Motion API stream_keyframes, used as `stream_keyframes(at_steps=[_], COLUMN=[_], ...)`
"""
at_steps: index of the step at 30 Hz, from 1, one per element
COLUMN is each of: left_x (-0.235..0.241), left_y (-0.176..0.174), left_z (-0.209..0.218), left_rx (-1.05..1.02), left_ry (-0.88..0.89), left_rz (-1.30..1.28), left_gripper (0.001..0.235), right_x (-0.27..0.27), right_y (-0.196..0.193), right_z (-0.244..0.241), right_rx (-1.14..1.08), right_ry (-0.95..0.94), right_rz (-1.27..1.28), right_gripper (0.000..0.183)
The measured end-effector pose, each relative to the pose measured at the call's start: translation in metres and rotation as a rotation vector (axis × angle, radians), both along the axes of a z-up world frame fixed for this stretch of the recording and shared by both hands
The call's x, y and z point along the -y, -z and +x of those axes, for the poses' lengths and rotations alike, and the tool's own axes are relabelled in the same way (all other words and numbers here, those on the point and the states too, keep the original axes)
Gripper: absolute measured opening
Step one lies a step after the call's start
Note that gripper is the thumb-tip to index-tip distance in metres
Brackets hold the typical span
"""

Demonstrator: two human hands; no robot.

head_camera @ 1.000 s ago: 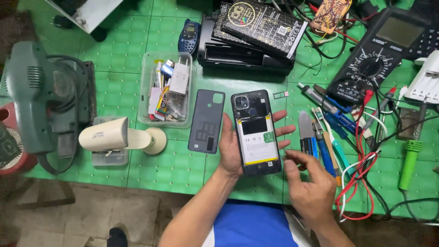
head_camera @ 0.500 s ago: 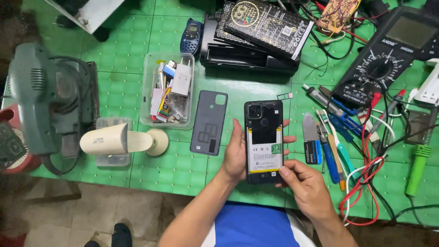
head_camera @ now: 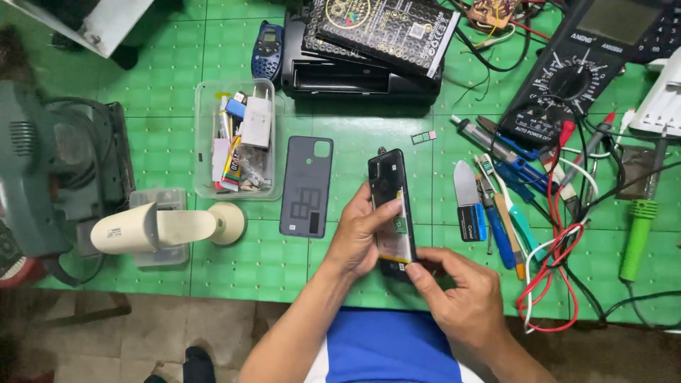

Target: A person disassembles, cleans, and reassembles a smartphone on a cluttered electronics workbench.

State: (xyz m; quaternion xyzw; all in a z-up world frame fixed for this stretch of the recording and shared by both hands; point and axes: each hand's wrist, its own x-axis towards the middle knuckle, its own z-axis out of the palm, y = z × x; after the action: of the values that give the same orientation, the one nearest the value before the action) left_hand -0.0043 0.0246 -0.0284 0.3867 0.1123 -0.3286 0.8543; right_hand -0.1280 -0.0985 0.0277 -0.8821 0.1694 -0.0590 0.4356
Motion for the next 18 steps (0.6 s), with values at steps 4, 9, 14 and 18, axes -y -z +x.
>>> stream_keyframes(at_steps=[4,9,14,18], left_x=[-0.004,-0.009,-0.009,-0.007], left_y=[0.005,0.004,-0.002,0.003], left_z=[0.002,0.002,0.001,0.000], left_rx=[0.008,-0.055,-0.023,-0.081], left_ry=[0.030,0.078,0.123,0.134], left_rz=[-0.090,-0.186,-0.281,-0.427], left_gripper=[0.041,0.067,0.073,0.079], right_x=[0.000,-0.006,-0.010,-0.011], right_y=[-0.004,-0.015,-0.028,-0.036], right_z=[0.009,0.019,0.035,0.046], right_rx=[0.007,0.015,0.094,0.196], right_ry=[-0.049,-0.027,-0.012,-0.053], right_rz=[0.098,0.092,0.052,0.021], right_gripper=[0.031,0.022,0.020,0.018])
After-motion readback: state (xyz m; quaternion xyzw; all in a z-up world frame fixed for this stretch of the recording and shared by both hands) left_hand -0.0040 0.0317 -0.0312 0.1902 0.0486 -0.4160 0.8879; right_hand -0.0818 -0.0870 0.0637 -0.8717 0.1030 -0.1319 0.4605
